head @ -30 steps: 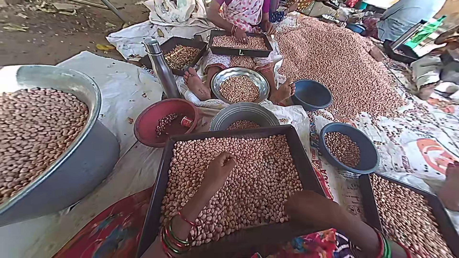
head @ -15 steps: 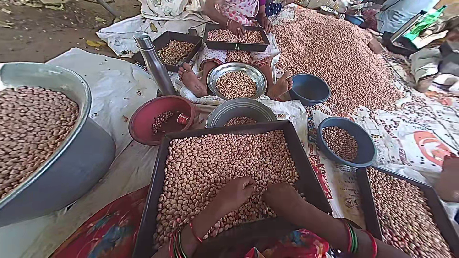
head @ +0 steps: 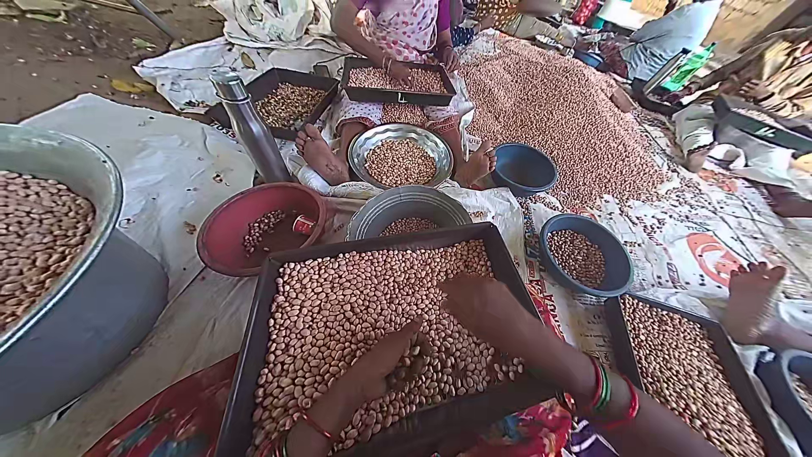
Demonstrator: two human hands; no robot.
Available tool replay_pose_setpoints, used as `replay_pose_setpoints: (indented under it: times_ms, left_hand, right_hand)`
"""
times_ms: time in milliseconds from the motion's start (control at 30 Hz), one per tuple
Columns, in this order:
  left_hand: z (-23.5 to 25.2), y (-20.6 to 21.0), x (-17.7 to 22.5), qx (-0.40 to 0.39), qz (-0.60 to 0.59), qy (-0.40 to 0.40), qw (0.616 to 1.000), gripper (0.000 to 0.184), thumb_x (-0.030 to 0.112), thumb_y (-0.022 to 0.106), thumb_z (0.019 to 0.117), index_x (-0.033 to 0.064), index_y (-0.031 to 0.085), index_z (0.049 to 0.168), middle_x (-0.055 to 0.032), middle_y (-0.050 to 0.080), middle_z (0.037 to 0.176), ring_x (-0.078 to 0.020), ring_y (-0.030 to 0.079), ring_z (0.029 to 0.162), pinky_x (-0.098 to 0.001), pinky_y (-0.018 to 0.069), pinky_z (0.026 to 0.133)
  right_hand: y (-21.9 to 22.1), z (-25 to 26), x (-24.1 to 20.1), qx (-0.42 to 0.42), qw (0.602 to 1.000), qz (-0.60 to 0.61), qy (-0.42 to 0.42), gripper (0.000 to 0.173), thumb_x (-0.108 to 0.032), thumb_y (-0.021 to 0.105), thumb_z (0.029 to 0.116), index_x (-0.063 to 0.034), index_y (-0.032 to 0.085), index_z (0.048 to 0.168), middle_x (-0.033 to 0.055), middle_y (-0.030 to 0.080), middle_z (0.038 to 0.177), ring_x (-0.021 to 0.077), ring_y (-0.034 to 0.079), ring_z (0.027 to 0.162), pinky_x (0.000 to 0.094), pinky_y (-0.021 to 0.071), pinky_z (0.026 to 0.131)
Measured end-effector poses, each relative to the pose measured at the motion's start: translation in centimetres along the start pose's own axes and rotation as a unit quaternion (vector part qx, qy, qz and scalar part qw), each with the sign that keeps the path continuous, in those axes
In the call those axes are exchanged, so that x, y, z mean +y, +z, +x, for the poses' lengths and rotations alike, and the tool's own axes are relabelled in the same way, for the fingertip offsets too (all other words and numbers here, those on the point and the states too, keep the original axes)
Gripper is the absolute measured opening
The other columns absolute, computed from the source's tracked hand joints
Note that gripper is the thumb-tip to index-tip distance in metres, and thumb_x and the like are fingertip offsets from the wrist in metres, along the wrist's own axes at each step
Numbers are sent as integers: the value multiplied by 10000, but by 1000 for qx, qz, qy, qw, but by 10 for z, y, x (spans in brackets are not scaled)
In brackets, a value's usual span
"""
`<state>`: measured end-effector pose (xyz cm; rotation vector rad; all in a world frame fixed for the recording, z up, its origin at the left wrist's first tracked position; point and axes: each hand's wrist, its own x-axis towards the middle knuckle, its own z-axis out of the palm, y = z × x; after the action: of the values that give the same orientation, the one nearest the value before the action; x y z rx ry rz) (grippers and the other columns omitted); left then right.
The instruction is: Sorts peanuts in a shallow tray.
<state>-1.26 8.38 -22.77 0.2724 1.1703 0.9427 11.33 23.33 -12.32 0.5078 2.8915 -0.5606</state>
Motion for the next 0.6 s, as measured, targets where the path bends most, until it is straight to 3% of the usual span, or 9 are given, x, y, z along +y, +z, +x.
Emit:
replay_pose_setpoints:
  times_ms: [67,167,200,267,300,367,433,533,600]
  left_hand:
    - [0,0,0,33,-52,43,997,507,388,216,1135,137,534,832,73,447,537,6,324,384,-143,253,373]
    - [-5,2,5,104,-125,127,979,361,229,308,1126,133,512,844,61,508,604,21,340,393,-118,280,371]
    - [-6,2,8,127,-146,148,970,337,201,326,1122,128,515,853,55,516,615,21,340,394,-117,282,371]
    - [-6,2,11,166,-178,181,953,313,166,364,1115,123,510,841,54,503,601,23,345,389,-109,286,366]
    - [-5,2,13,183,-189,193,945,319,160,382,1114,126,501,820,58,473,575,17,345,385,-115,287,367]
    - [-2,1,14,207,-200,211,934,354,166,398,1116,135,486,774,67,430,521,11,337,367,-124,292,361]
    - [-1,0,15,222,-199,215,930,384,185,391,1121,136,480,750,69,411,497,2,331,359,-135,287,357]
    - [-3,0,18,248,-197,219,923,395,211,374,1128,137,466,751,74,404,497,2,337,357,-138,293,351]
    - [-3,-4,17,259,-191,244,915,385,202,374,1126,124,505,773,85,401,487,13,333,354,-131,293,351]
  right_hand:
    - [-20,22,31,22,995,-9,99,374,-141,439,1093,20,606,1387,260,632,1337,415,607,1258,549,464,1056]
    - [-6,34,65,-58,985,-19,161,430,-144,407,1100,-20,484,1504,275,507,1480,441,501,1372,576,411,1110]
    - [11,28,62,-101,982,-13,160,461,-159,445,1091,-46,450,1538,286,442,1533,474,437,1418,611,390,1123]
    - [44,3,30,-211,966,12,152,562,-160,521,1069,-94,357,1602,312,174,1669,574,151,1523,751,270,1139]
    - [55,-12,12,-262,956,4,128,578,-136,539,1055,-99,354,1601,328,144,1667,612,146,1504,769,324,1088]
    - [55,-36,-12,-338,941,-14,21,421,-86,528,1052,-34,525,1469,379,406,1505,616,427,1345,701,480,963]
    - [33,-35,-14,-327,944,-11,-31,315,-61,513,1051,-4,618,1342,295,634,1261,494,632,1145,650,513,880]
    - [-9,6,14,-180,980,-9,86,409,-130,403,1105,-34,524,1484,259,557,1436,434,546,1328,606,432,1071]
    - [-14,43,42,-60,988,42,133,410,-178,386,1117,-49,550,1470,229,546,1476,381,514,1386,551,394,1130]
